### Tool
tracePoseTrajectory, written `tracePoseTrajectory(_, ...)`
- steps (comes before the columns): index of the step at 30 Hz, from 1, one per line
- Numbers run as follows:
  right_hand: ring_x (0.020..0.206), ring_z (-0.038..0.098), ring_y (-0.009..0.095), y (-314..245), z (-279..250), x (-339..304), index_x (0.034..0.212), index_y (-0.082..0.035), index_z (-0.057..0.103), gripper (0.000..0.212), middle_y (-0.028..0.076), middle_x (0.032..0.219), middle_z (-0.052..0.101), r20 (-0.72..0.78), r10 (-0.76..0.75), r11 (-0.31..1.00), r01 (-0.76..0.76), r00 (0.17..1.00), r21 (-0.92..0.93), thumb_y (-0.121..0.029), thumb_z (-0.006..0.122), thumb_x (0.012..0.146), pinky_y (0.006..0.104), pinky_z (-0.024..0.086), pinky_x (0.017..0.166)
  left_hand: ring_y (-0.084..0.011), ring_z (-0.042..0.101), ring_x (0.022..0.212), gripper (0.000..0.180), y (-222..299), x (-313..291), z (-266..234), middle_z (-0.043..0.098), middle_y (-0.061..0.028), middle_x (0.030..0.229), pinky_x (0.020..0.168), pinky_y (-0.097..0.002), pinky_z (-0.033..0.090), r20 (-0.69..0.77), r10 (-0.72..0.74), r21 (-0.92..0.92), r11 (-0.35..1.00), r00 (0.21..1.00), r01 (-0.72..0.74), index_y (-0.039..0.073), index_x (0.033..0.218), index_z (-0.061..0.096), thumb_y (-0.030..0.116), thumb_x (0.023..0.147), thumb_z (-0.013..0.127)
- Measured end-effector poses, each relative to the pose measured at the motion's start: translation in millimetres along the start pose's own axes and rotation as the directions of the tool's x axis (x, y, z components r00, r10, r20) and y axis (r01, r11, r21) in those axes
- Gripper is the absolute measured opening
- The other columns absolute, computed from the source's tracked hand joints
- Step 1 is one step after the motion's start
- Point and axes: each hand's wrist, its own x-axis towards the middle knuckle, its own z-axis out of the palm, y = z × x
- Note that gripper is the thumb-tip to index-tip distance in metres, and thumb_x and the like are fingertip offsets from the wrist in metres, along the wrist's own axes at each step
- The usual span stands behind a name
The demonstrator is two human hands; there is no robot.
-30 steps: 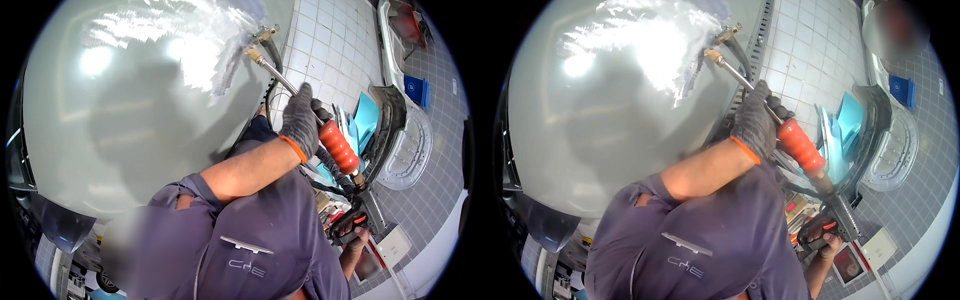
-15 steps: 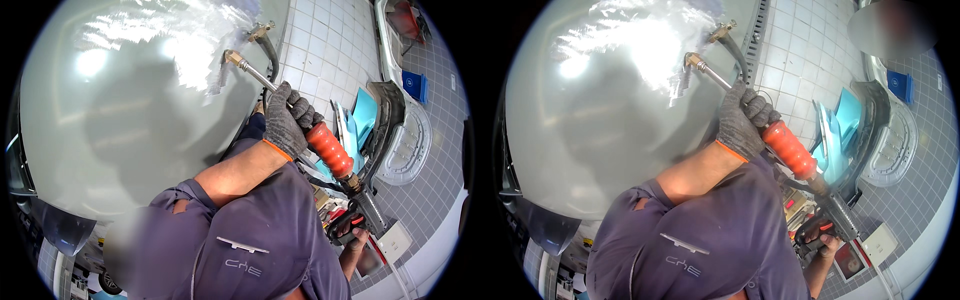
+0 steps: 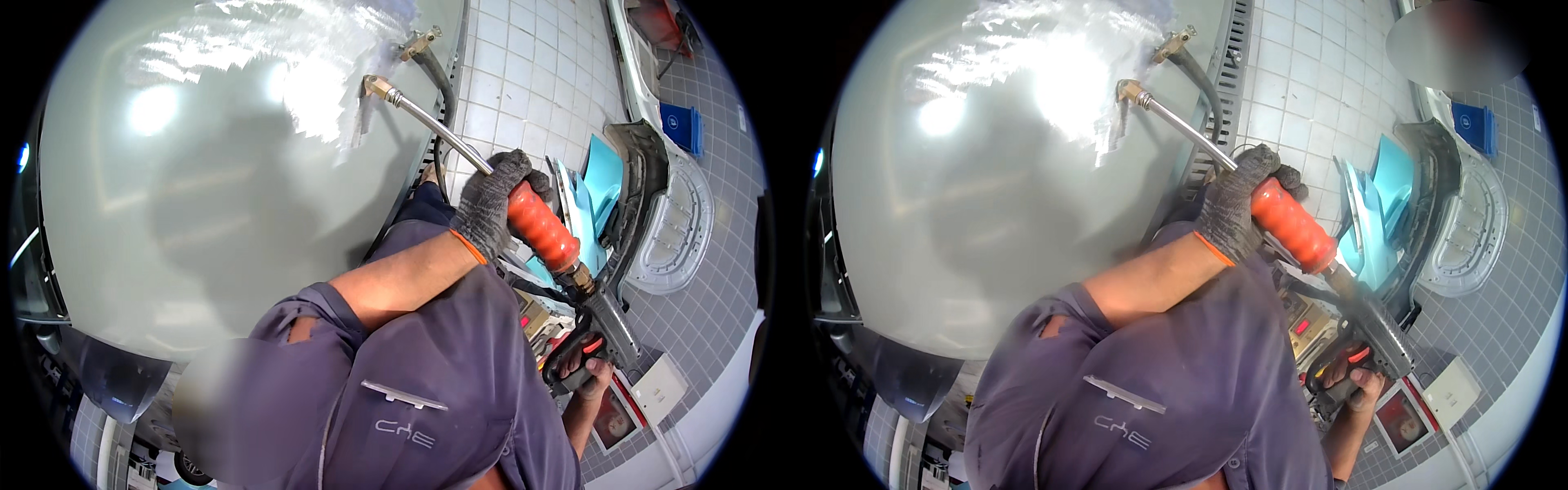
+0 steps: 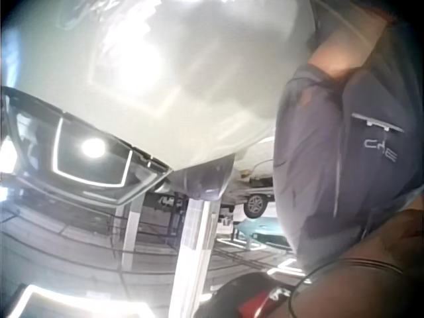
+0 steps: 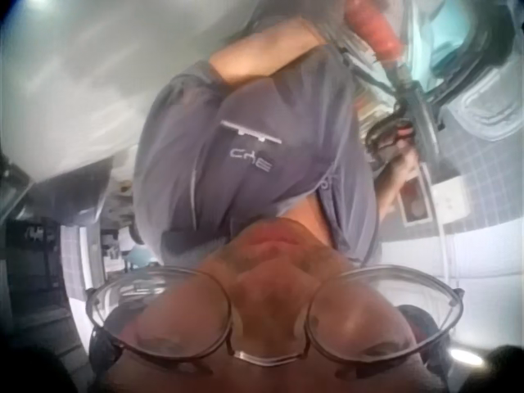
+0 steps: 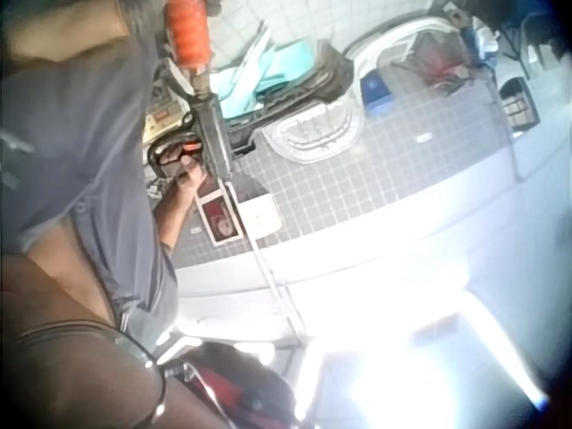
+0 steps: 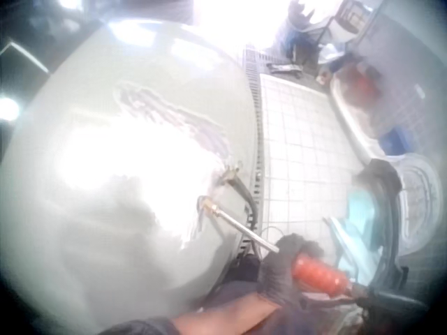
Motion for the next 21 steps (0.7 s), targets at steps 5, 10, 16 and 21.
tracePoseTrajectory(5,0.046,0.056,0.028,12.8,-7.5,-5.9,0.114,0.005,0.051,0.049,0.016,0.063,0.056,0.032,0.018,1.000,-0.018,0.999,-0.003,-0.021,0.069,0.076,0.0406,0.052,0.046,-0.0146,0.047,0.053,0.050,40.2,7.4,4.2,0.044,0.0045,0.057,0.062,-0.0299,0.048,-0.044,0.048,-0.351,0.934,0.998,-0.060,0.019,0.074,0.052,0.061,0.100,0.054)
tracePoseTrajectory(10,0.048,0.058,0.029,15.1,3.2,-15.6,0.113,0.006,0.052,0.051,0.016,0.062,0.057,0.035,0.006,0.997,-0.003,0.999,-0.074,-0.024,0.069,0.076,0.0412,0.054,0.048,-0.0134,0.030,0.044,0.060,37.5,17.3,-20.6,0.029,0.0070,0.049,0.051,-0.0304,0.033,0.243,0.050,-0.399,0.916,0.969,0.053,0.022,0.067,0.042,0.073,0.097,0.045)
tracePoseTrajectory(16,0.056,0.058,0.029,19.9,-11.5,-3.5,0.107,-0.010,0.065,0.029,0.012,0.068,0.056,0.050,0.349,0.826,-0.332,0.936,0.454,-0.027,0.064,0.084,0.0432,0.051,0.054,-0.0181,0.033,0.051,0.047,27.1,15.5,20.5,0.033,0.0009,0.058,0.053,-0.0354,0.037,-0.424,0.124,-0.001,0.990,0.897,-0.138,0.016,0.072,0.041,0.049,0.105,0.049)
tracePoseTrajectory(21,0.053,0.058,0.029,53.3,-25.6,2.8,0.113,-0.001,0.062,0.042,0.010,0.066,0.055,0.050,0.380,0.830,-0.365,0.923,0.422,-0.026,0.066,0.080,0.0420,0.052,0.052,-0.0168,0.032,0.050,0.054,23.1,16.0,6.1,0.029,0.0023,0.056,0.052,-0.0333,0.038,-0.360,0.107,0.053,0.994,0.927,-0.094,0.017,0.067,0.037,0.053,0.106,0.043)
